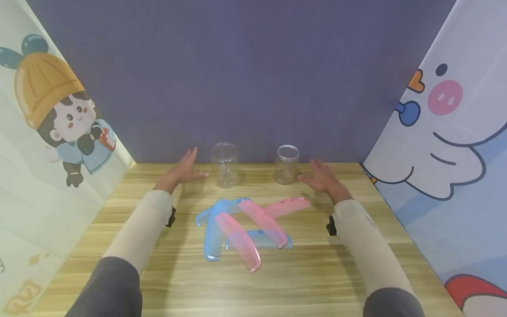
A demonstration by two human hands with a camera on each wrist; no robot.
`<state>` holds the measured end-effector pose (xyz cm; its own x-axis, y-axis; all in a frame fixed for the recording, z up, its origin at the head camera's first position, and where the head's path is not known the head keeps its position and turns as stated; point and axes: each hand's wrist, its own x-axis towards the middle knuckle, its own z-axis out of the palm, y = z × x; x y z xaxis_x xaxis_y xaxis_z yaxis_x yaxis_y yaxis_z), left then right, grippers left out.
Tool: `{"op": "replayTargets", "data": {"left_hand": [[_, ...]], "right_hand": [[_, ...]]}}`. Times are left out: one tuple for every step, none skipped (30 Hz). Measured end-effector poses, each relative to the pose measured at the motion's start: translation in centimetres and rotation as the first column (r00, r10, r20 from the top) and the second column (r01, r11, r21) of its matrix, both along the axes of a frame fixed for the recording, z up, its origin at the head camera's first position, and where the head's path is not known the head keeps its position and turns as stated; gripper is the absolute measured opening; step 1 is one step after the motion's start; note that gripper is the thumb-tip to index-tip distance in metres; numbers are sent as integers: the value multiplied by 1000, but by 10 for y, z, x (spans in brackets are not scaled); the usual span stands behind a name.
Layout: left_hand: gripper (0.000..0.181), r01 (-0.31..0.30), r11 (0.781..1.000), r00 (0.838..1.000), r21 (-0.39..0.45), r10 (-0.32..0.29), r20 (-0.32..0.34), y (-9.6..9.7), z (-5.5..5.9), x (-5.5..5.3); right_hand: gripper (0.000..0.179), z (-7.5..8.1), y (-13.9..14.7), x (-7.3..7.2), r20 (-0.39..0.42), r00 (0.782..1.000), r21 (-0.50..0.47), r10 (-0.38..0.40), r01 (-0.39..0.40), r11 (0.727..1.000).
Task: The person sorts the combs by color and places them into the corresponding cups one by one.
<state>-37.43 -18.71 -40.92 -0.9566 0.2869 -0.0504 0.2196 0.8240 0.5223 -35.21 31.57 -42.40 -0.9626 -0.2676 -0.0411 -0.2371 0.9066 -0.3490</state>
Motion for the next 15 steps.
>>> {"op": "replayTargets", "data": {"left_hand": [[121, 10, 1000, 1000, 22, -10, -13, 2, 0, -2], [120, 19, 999, 1000, 45, -18, -24, 4, -1, -3], [119, 28, 997, 999, 67, -26, -34, 7, -2, -5], [118, 35, 996, 999, 81, -32, -43, 9, -2, -6], [117, 41, 994, 998, 106, -36, -48, 12, -3, -7], [116, 45, 992, 998, 118, -39, -52, 15, -3, -8], [116, 46, 990, 998, 131, -39, -54, 17, -4, -9], [116, 47, 989, 998, 143, -40, -52, 19, -5, -9], [116, 44, 987, 998, 157, -37, -49, 22, -5, -9], [117, 38, 984, 999, 175, -30, -44, 24, -5, -10], [117, 32, 980, 999, 196, -25, -40, 26, -5, -10], [117, 27, 978, 999, 205, -19, -39, 28, -4, -11], [117, 20, 974, 999, 224, -13, -31, 30, -5, -10], [118, 14, 971, 1000, 240, -8, -26, 31, -5, -11], [119, 8, 967, 1000, 256, -3, -21, 33, -5, -11]], "right_hand": [[89, -1, -1, 1, -10, 1000, -14, 18, -18, 1000], [87, -2, -2, 3, -17, 999, -29, 36, -37, 999], [85, -4, -3, 4, -26, 998, -34, 55, -55, 998], [83, -6, -4, 5, -36, 996, -43, 77, -78, 996], [81, -9, -5, 6, -40, 994, -53, 99, -101, 993], [79, -11, -6, 7, -44, 992, -63, 122, -124, 990], [77, -13, -7, 8, -49, 988, -67, 148, -151, 986], [75, -15, -7, 9, -50, 983, -71, 177, -180, 981], [73, -17, -7, 10, -48, 978, -76, 203, -207, 975], [72, -18, -8, 10, -47, 971, -88, 233, -236, 968], [71, -19, -8, 11, -37, 967, -96, 250, -253, 963], [71, -20, -8, 12, -27, 964, -102, 263, -264, 959], [71, -21, -8, 13, -24, 961, -106, 276, -277, 955], [71, -23, -8, 14, -19, 958, -106, 285, -286, 952], [72, -25, -7, 15, -11, 957, -110, 291, -290, 951]]}}
